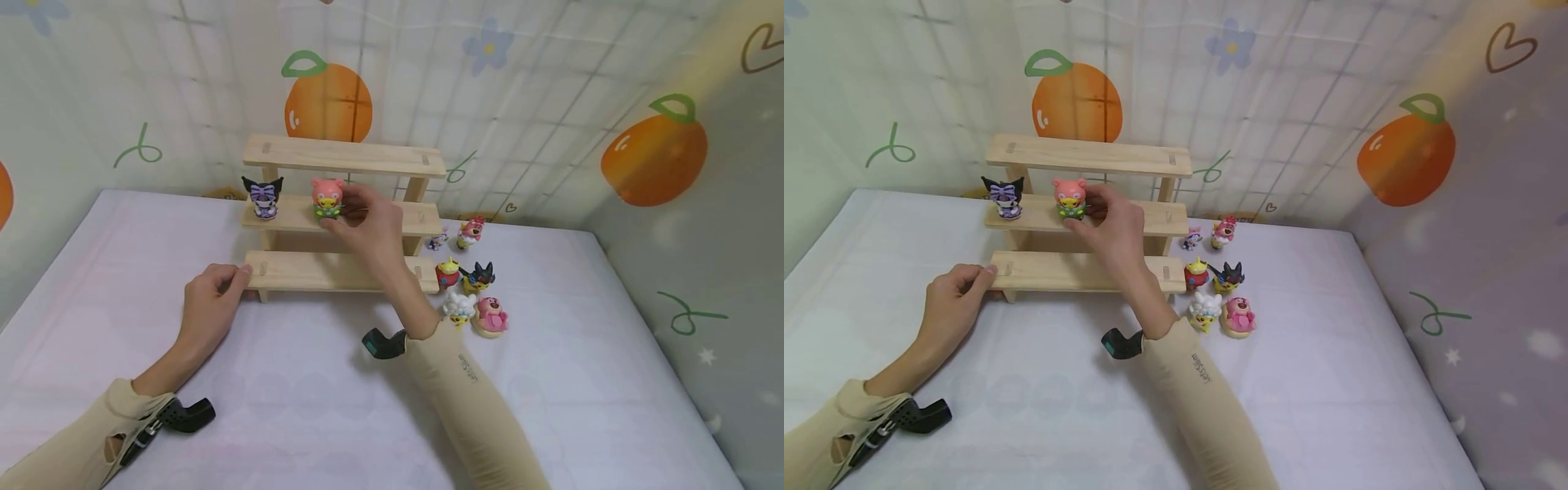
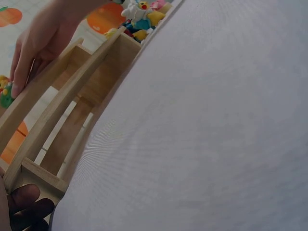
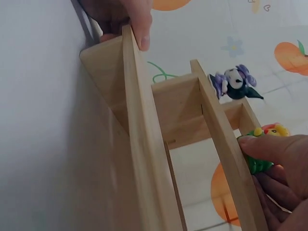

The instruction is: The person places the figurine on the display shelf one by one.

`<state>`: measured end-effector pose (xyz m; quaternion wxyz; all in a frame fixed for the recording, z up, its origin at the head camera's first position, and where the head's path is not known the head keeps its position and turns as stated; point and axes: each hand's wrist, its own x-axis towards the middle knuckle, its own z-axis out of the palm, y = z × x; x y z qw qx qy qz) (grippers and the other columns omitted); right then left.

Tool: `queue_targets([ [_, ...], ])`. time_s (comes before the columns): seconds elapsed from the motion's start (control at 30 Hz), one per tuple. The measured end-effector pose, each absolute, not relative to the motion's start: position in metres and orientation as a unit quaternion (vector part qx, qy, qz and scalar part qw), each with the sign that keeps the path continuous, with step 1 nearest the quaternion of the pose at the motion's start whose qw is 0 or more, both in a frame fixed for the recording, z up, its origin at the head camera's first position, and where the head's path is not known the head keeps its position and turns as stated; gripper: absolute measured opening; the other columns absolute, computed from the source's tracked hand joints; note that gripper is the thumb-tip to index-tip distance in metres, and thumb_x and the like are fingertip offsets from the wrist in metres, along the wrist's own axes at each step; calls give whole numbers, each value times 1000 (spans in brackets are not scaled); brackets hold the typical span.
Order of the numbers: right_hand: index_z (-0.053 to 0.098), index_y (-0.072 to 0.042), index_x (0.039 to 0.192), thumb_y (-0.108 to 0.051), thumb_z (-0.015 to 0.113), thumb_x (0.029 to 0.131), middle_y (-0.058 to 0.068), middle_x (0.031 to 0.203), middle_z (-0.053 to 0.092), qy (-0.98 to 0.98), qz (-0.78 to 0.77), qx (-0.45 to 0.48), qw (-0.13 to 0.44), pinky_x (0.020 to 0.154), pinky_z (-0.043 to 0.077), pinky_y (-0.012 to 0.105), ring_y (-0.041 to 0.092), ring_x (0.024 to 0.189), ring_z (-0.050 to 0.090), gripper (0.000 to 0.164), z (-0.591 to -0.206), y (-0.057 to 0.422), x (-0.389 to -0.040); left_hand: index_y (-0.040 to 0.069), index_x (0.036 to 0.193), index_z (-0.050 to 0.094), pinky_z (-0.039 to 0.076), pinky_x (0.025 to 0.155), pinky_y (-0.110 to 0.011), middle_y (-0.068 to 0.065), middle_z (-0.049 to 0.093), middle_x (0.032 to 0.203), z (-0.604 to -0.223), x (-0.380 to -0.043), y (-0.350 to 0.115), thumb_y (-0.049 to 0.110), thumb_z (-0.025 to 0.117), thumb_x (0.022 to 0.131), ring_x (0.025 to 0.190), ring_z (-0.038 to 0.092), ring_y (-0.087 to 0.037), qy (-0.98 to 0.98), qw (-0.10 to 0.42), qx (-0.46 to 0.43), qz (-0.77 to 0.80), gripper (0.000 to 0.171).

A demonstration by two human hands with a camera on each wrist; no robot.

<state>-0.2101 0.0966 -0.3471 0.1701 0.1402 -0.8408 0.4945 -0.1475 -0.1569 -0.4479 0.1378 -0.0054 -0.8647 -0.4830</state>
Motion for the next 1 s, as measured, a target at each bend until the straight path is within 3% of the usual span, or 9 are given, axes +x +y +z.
queue_targets([
  [0.37,72,-2,122,-12,93,81,12,105,78,-854,468,148,174,83,59,27,20,93,73,47,-346,77,-210,3,87,76,41,77,-28,-15,71,97,-448,-146,-157,35,57,108,89,57,-21,-867,131,-5,-480,42],
  [1.0,71,-4,128,-15,90,85,9,115,78,-862,468,144,131,95,56,23,18,107,73,48,-341,103,-197,2,91,77,42,78,-26,-15,72,99,-449,-146,-156,33,57,109,91,59,-21,-866,131,-14,-483,41],
])
